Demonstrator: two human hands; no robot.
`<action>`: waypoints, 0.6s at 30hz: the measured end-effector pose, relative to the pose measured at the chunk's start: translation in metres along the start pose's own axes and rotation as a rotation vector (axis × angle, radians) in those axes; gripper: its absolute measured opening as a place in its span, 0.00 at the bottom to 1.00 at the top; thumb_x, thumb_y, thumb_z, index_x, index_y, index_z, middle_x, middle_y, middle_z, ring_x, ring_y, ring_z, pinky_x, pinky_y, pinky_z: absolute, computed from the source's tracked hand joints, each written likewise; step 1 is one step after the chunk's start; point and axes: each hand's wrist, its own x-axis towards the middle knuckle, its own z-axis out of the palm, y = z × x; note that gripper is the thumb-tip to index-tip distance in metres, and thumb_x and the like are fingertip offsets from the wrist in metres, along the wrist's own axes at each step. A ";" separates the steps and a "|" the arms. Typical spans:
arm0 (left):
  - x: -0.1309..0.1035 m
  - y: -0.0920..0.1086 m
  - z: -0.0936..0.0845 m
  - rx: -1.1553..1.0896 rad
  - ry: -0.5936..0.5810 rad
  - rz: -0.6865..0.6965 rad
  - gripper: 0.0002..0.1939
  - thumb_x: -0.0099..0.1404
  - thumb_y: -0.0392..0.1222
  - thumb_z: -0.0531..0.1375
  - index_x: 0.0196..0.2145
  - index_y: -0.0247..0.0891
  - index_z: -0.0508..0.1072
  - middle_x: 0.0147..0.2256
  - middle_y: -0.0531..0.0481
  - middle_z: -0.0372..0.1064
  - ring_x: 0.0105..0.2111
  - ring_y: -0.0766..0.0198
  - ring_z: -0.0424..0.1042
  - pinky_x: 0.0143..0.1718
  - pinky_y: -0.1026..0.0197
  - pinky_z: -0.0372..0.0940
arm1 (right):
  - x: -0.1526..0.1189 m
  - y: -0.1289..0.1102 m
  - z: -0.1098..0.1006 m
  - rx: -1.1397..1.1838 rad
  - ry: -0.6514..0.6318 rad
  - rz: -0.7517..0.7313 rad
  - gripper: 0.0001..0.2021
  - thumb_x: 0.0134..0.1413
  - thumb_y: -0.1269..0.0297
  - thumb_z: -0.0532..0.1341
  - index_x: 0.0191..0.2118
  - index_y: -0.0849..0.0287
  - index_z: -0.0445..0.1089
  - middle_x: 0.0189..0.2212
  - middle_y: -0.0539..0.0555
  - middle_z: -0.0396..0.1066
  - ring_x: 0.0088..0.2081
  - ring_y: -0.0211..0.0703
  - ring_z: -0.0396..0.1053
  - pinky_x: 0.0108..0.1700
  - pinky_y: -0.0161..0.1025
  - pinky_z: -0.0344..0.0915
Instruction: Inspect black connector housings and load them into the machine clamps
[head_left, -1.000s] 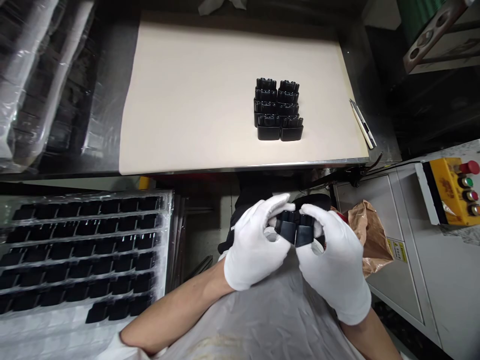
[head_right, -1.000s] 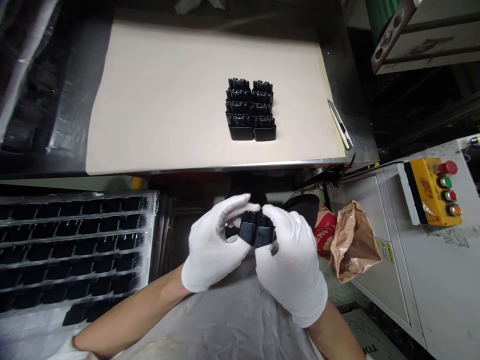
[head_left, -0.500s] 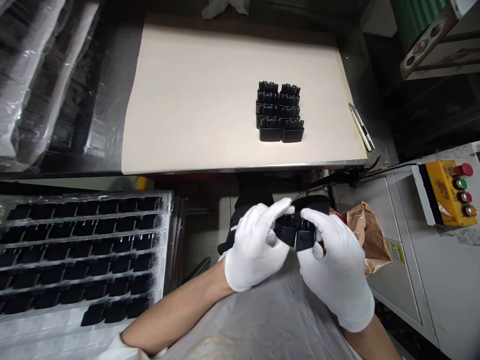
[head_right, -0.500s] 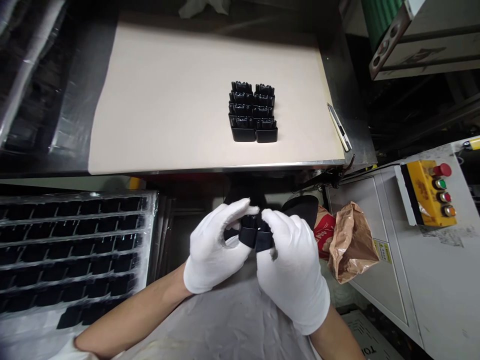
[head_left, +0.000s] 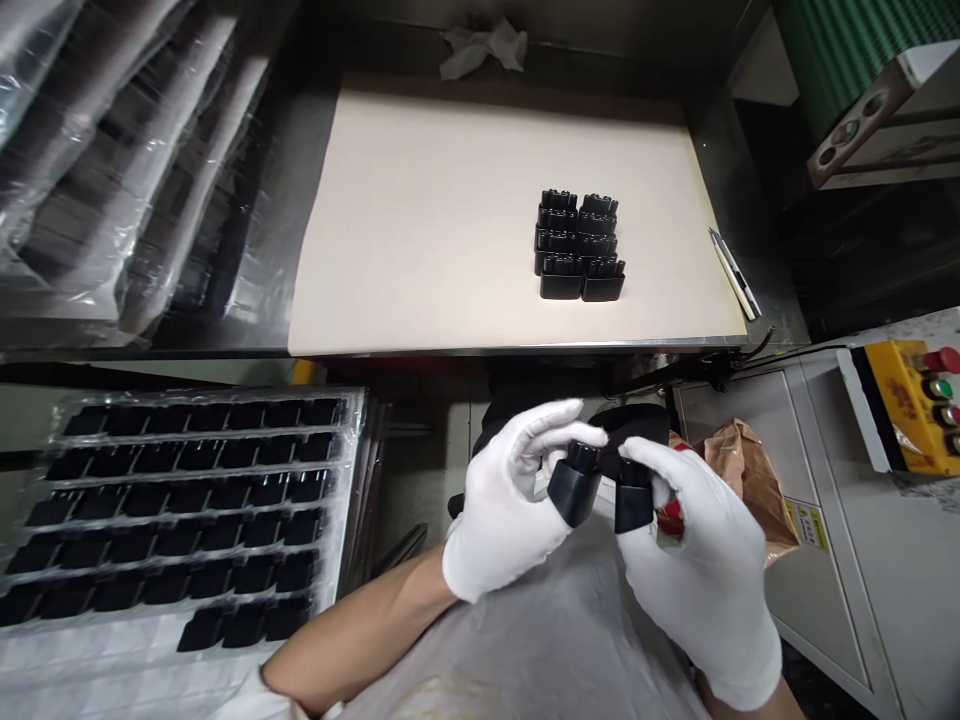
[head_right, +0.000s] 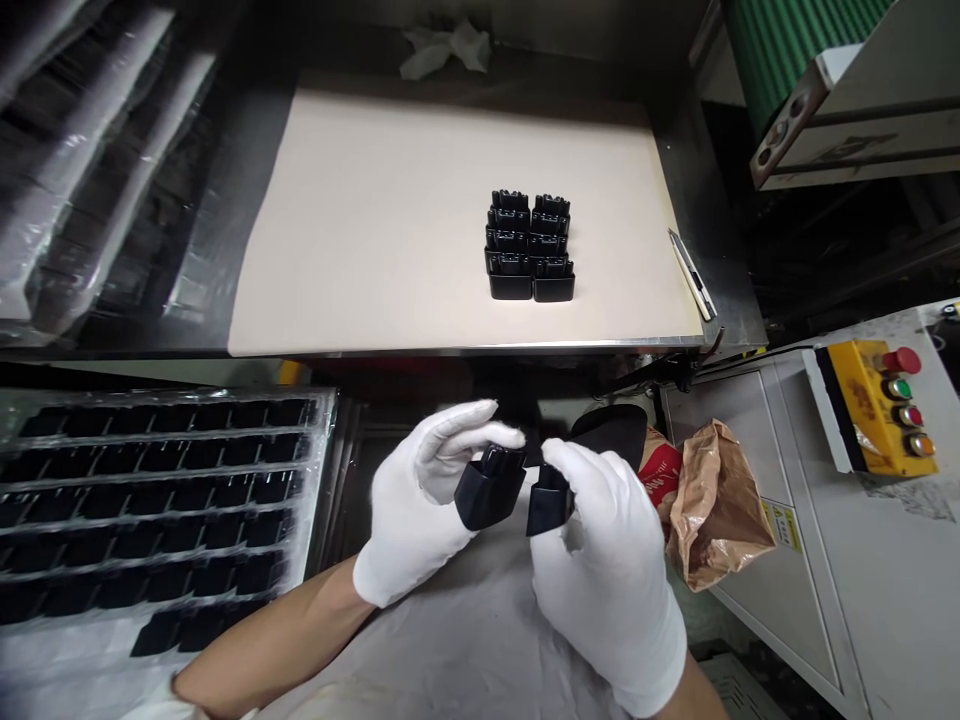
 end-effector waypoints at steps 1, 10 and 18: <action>0.000 0.000 0.000 -0.013 0.000 0.003 0.25 0.54 0.27 0.71 0.50 0.36 0.74 0.39 0.43 0.84 0.41 0.57 0.84 0.37 0.66 0.78 | 0.000 0.000 0.001 0.001 0.001 0.000 0.14 0.62 0.74 0.58 0.51 0.57 0.72 0.41 0.52 0.81 0.41 0.46 0.79 0.48 0.47 0.76; 0.002 -0.007 -0.013 -0.149 -0.092 0.013 0.33 0.50 0.31 0.76 0.53 0.39 0.74 0.43 0.42 0.83 0.43 0.56 0.82 0.46 0.59 0.78 | 0.003 0.000 0.002 0.062 0.023 0.020 0.15 0.61 0.74 0.60 0.52 0.57 0.73 0.43 0.53 0.81 0.42 0.45 0.80 0.51 0.47 0.77; 0.008 -0.039 -0.007 -0.053 -0.218 -0.235 0.36 0.53 0.34 0.72 0.59 0.38 0.73 0.51 0.39 0.79 0.52 0.51 0.78 0.56 0.50 0.74 | -0.014 0.019 -0.006 0.607 0.173 0.317 0.25 0.52 0.77 0.69 0.55 0.52 0.72 0.45 0.53 0.81 0.47 0.46 0.80 0.50 0.43 0.80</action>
